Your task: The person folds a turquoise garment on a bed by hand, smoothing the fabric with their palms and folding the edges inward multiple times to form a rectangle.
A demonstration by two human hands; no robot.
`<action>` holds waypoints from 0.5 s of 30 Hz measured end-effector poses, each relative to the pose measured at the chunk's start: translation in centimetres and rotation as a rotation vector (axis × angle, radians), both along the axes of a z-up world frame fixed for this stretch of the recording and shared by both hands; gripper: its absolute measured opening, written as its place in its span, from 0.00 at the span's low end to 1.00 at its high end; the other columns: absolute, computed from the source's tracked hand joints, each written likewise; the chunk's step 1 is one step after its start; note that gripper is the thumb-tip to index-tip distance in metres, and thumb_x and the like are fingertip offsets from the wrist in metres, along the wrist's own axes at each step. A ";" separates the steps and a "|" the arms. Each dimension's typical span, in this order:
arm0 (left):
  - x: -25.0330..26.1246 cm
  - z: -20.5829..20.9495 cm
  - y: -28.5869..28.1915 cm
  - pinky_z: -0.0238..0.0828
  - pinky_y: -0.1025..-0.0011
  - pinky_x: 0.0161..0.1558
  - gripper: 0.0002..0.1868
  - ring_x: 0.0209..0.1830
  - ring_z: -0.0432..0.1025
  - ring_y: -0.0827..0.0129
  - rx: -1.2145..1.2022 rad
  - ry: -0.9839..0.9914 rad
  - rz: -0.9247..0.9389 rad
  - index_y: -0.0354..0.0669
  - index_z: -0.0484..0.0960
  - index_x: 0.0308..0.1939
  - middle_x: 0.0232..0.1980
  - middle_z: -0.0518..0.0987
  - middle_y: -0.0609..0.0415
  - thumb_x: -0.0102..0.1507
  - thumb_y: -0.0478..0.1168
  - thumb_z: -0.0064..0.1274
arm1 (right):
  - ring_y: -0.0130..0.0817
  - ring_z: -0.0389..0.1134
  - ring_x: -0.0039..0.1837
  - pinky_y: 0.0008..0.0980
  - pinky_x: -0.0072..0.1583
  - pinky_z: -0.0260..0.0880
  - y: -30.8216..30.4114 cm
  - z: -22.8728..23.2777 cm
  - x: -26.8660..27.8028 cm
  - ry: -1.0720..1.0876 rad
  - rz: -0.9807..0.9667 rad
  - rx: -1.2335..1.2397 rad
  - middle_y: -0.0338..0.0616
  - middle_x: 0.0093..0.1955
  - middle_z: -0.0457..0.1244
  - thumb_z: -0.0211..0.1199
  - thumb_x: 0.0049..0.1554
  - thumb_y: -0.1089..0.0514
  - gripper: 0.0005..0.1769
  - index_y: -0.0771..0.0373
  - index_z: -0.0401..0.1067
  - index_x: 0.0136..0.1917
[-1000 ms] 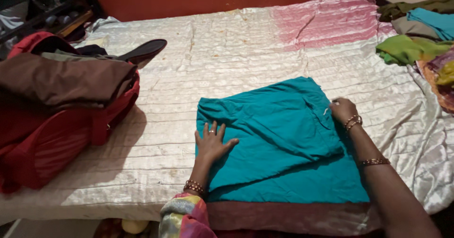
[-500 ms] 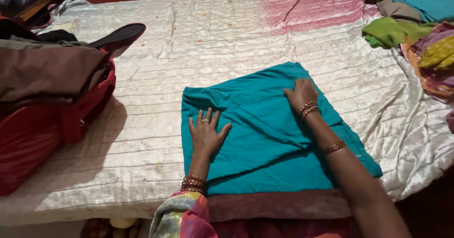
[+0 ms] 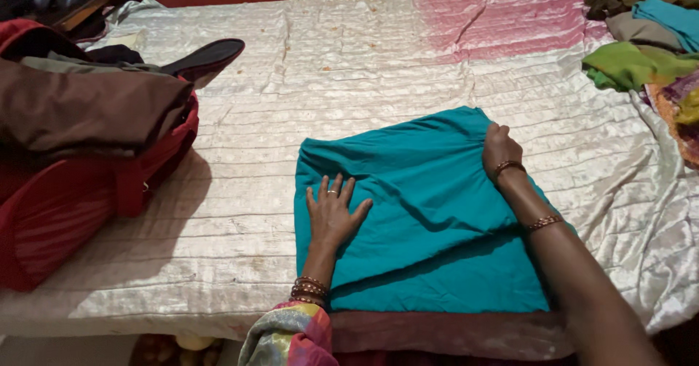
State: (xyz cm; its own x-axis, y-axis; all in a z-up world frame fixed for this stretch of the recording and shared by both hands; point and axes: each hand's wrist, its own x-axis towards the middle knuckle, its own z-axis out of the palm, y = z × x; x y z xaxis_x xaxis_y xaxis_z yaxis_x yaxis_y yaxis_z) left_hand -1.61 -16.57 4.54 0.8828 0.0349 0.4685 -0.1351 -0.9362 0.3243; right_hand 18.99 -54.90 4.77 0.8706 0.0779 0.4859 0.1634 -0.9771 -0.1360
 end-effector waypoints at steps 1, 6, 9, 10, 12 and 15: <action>0.1 0.0 0.0 0.35 0.34 0.72 0.39 0.78 0.53 0.47 0.000 -0.007 -0.001 0.52 0.75 0.69 0.75 0.67 0.47 0.62 0.70 0.47 | 0.65 0.69 0.48 0.57 0.50 0.72 -0.1 -0.1 0.3 0.019 -0.020 0.006 0.70 0.56 0.61 0.48 0.62 0.68 0.09 0.71 0.61 0.57; -0.1 0.0 0.0 0.36 0.34 0.73 0.39 0.77 0.55 0.47 -0.008 -0.023 -0.010 0.52 0.75 0.70 0.75 0.68 0.49 0.62 0.70 0.48 | 0.66 0.69 0.53 0.57 0.53 0.72 -1.1 0.6 1.3 0.051 -0.137 0.074 0.70 0.59 0.62 0.49 0.63 0.66 0.10 0.71 0.64 0.58; -0.2 0.1 0.2 0.36 0.34 0.73 0.40 0.77 0.55 0.48 -0.009 -0.013 -0.012 0.53 0.75 0.69 0.75 0.68 0.49 0.61 0.70 0.48 | 0.67 0.69 0.55 0.57 0.54 0.72 -0.2 2.7 1.2 0.050 -0.162 0.104 0.71 0.60 0.62 0.49 0.66 0.64 0.10 0.72 0.64 0.58; -0.1 0.0 0.2 0.36 0.34 0.72 0.40 0.77 0.55 0.47 -0.007 -0.017 -0.013 0.53 0.75 0.69 0.75 0.68 0.49 0.61 0.70 0.49 | 0.68 0.69 0.55 0.57 0.55 0.72 0.0 3.6 0.8 0.048 -0.170 0.124 0.71 0.60 0.62 0.48 0.66 0.64 0.10 0.72 0.63 0.58; 0.1 -0.2 0.1 0.37 0.33 0.71 0.40 0.77 0.55 0.47 -0.001 -0.021 -0.015 0.53 0.75 0.69 0.75 0.67 0.48 0.60 0.70 0.49 | 0.68 0.68 0.56 0.58 0.55 0.70 0.4 5.1 -0.2 0.059 -0.133 0.156 0.72 0.60 0.62 0.52 0.66 0.59 0.14 0.71 0.64 0.60; 0.3 -0.4 0.2 0.36 0.32 0.71 0.41 0.77 0.54 0.46 0.003 -0.017 -0.017 0.54 0.74 0.70 0.76 0.66 0.48 0.60 0.71 0.49 | 0.68 0.67 0.58 0.58 0.57 0.69 0.6 6.1 -0.5 0.256 -0.128 0.215 0.74 0.59 0.63 0.59 0.64 0.50 0.26 0.72 0.61 0.65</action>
